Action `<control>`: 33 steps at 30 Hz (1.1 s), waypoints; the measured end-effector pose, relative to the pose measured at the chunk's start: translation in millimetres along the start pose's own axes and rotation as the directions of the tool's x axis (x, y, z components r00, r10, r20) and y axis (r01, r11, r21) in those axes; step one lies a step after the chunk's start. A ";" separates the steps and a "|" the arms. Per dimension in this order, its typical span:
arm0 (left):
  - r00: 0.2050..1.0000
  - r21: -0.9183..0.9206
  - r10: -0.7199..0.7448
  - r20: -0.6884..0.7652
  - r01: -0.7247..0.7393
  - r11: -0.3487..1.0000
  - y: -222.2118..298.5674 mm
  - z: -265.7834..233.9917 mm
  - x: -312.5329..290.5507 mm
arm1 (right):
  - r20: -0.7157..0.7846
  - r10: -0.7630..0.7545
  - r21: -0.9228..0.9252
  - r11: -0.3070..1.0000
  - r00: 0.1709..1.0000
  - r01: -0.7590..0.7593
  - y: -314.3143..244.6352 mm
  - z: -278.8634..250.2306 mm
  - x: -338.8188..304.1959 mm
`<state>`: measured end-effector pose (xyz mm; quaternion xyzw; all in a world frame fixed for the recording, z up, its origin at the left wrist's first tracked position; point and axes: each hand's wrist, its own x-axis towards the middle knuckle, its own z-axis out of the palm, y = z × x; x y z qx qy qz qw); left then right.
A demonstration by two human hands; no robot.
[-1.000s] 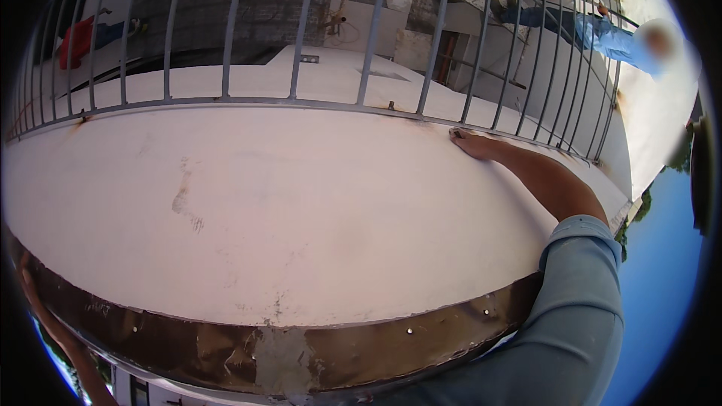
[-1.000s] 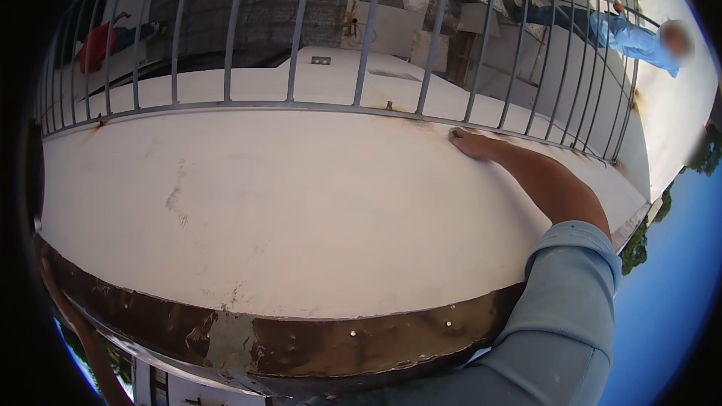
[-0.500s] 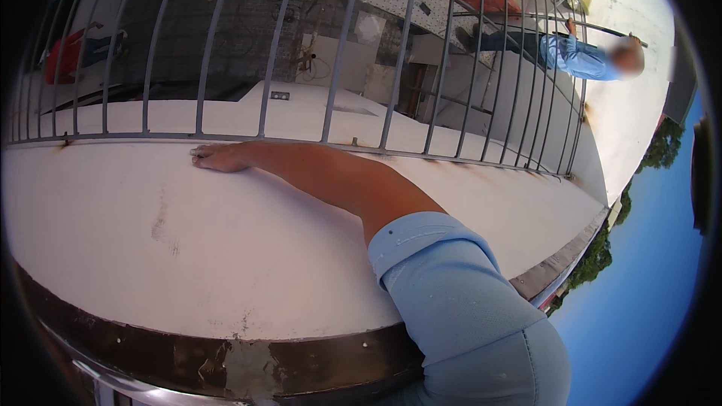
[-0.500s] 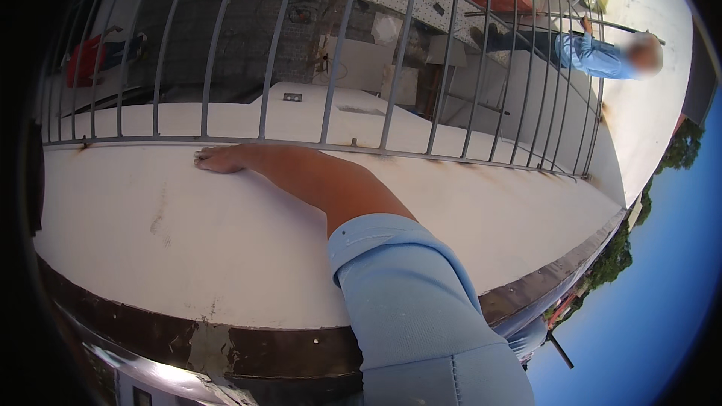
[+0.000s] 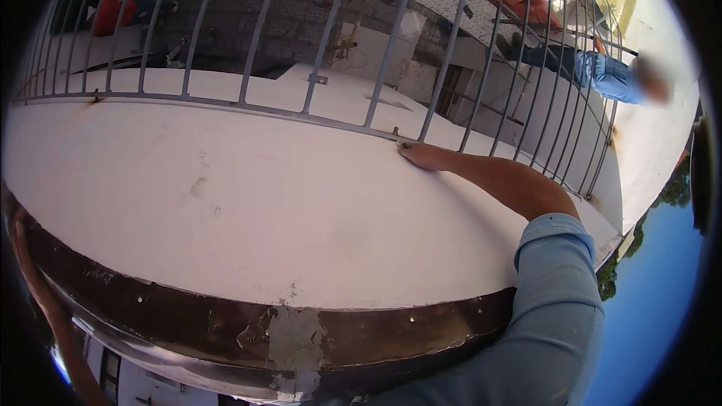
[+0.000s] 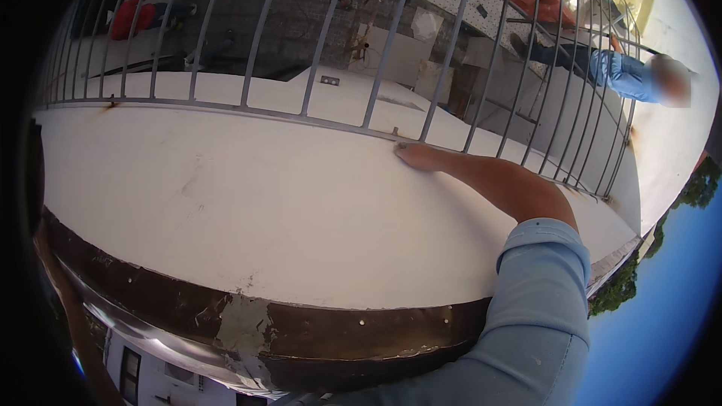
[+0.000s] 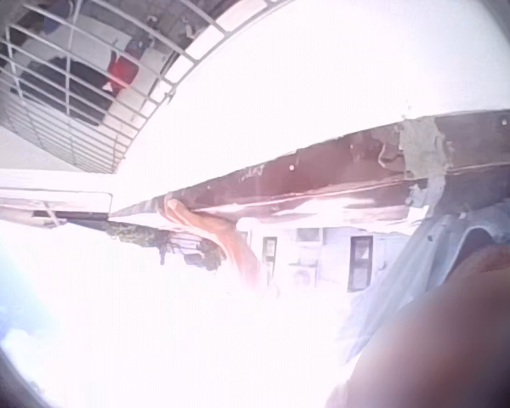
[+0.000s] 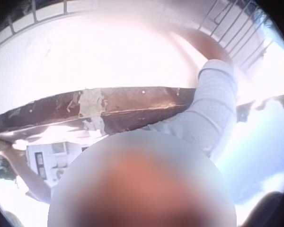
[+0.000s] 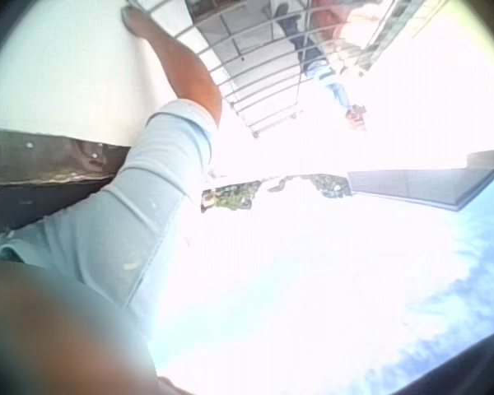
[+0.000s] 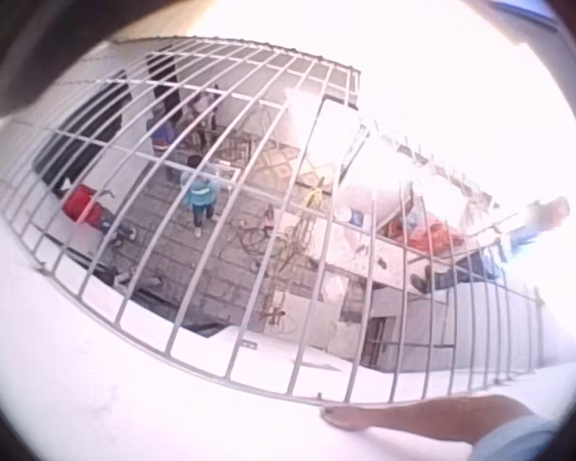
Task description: The person smooths a white curved surface on a balcony ledge using a small rectangular tool and then by hand. The person moves along the ledge, repeatedly rubbing and flattening the surface to create a smooth finish.
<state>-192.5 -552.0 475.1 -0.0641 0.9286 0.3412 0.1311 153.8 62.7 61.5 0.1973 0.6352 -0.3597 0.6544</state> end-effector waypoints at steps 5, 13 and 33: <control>0.931 0.563 0.364 0.031 -0.317 0.763 -18.7 -21.9 6.9 | 0.052 -0.662 -0.027 0.747 0.748 0.664 -297.8 31.7 68.3; 0.963 0.433 0.256 -0.080 -0.198 0.879 4.7 -0.3 0.0 | 0.057 -0.660 0.027 0.751 0.749 0.660 -171.5 17.3 42.5; 0.955 0.549 0.295 -0.034 -0.229 0.804 0.7 -11.2 3.6 | 0.105 -0.884 -0.075 0.450 0.456 0.890 -444.9 58.9 0.6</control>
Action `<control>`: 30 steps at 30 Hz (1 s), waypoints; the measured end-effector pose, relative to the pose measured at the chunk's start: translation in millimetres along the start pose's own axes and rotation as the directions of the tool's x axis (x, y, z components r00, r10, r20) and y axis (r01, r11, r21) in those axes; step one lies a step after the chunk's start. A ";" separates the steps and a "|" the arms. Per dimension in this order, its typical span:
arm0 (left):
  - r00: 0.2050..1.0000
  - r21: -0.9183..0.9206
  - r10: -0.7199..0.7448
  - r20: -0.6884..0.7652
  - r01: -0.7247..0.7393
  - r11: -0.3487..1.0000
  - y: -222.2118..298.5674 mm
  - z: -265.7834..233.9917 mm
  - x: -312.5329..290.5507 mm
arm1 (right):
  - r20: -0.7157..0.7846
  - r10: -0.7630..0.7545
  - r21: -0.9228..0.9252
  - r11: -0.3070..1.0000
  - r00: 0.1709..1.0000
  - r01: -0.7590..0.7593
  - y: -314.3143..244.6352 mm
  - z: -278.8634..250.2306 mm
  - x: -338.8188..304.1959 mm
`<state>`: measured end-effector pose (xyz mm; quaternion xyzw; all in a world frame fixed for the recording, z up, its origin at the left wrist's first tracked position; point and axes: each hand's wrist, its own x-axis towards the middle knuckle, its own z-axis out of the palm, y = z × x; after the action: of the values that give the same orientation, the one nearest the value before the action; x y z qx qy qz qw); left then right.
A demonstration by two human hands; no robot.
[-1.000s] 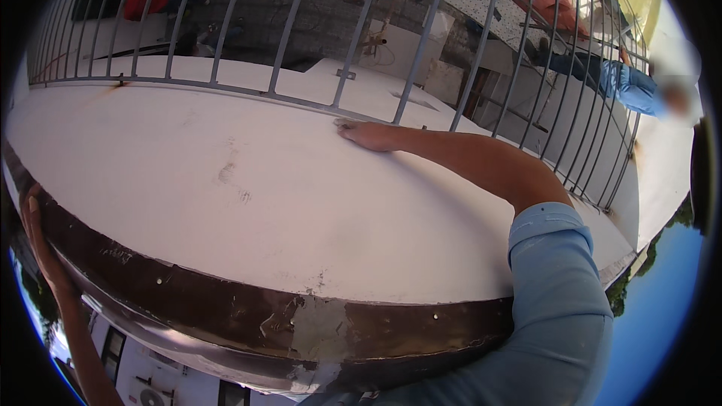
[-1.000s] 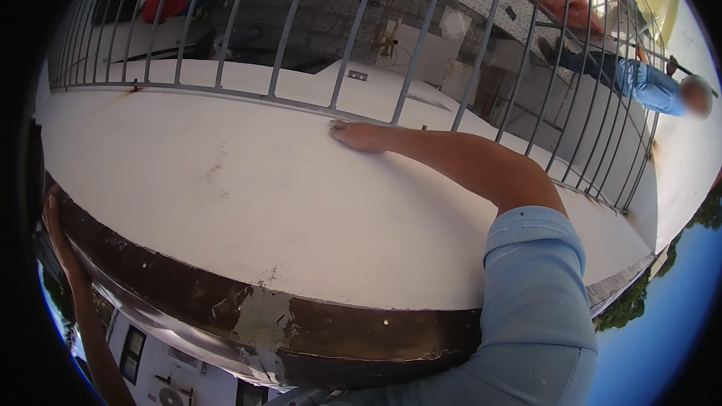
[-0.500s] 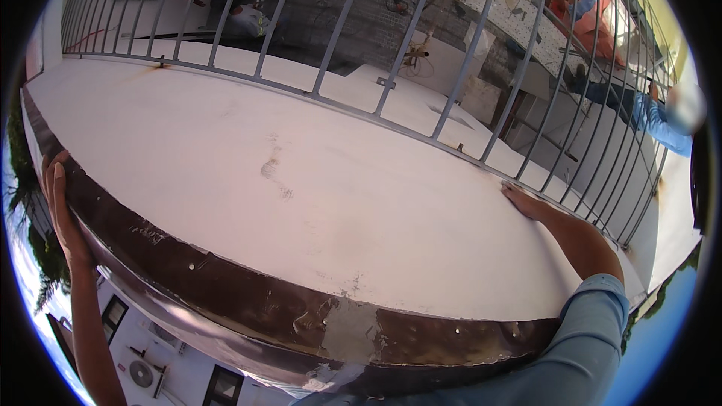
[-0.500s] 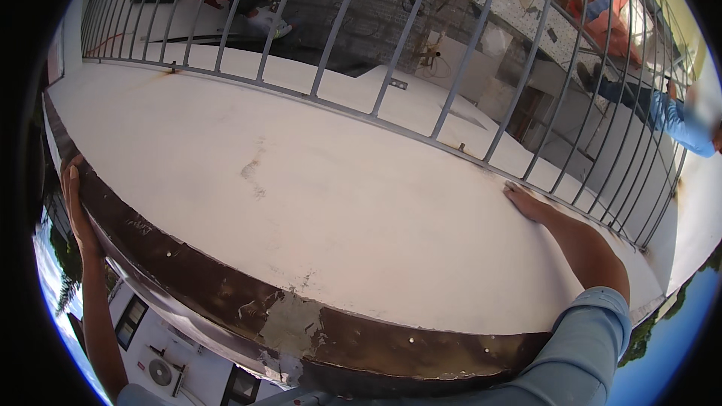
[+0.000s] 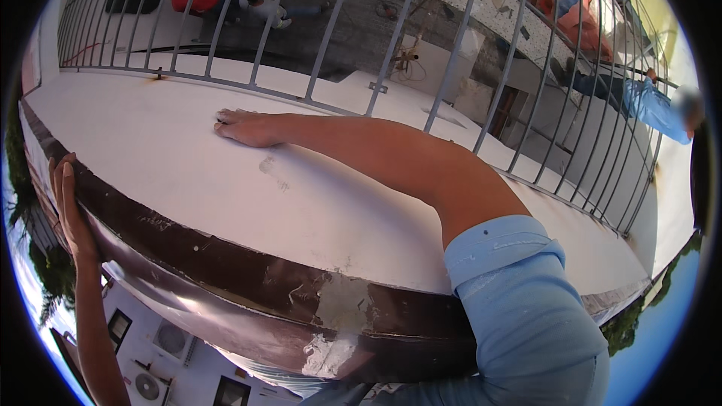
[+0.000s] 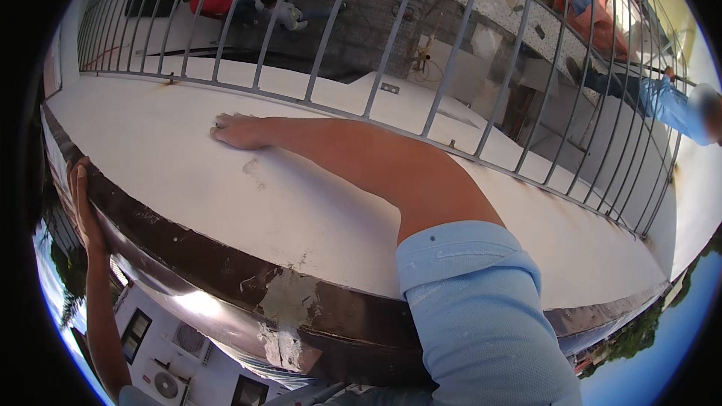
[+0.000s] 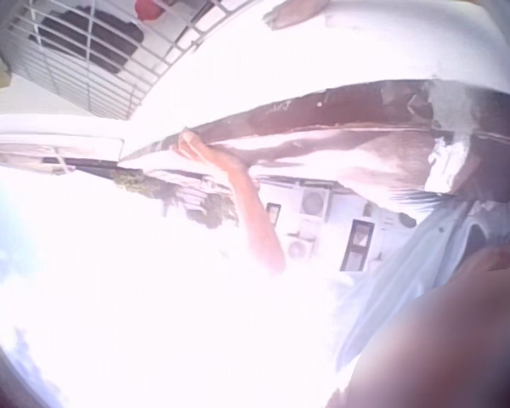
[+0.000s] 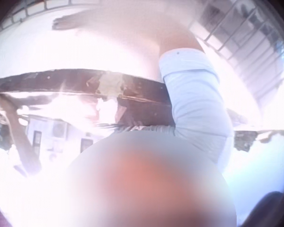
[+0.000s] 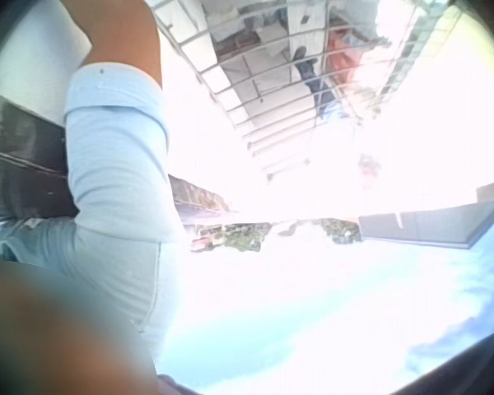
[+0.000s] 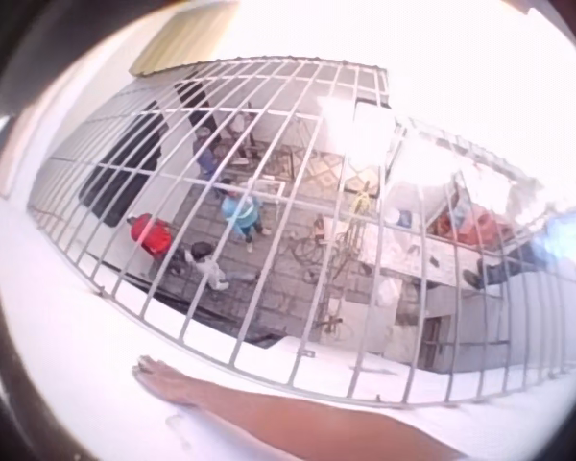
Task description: The person smooths a white curved surface on a balcony ledge using a small rectangular tool and then by hand. The person moves along the ledge, repeatedly rubbing and flattening the surface to create a smooth finish.
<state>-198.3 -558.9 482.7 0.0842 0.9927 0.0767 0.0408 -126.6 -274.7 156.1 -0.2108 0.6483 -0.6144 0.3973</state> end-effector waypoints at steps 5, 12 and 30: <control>0.998 -0.115 -0.054 0.008 0.055 0.992 0.3 1.5 -1.7 | -0.021 0.275 0.105 0.957 0.961 -0.271 79.5 -6.7 -257.3; 0.994 -0.190 -0.102 0.044 0.109 0.976 16.5 8.5 1.4 | -0.049 0.966 0.238 0.258 0.253 -0.937 128.9 21.3 -567.7; 0.999 -0.062 0.038 0.021 -0.036 0.997 -19.9 4.9 0.5 | -0.031 0.710 0.164 0.698 0.703 -0.697 143.5 4.3 -417.6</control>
<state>-201.6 -577.5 474.7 0.1022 0.9876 0.1070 0.0530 156.2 63.0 125.0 0.1099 0.6523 -0.4684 0.5856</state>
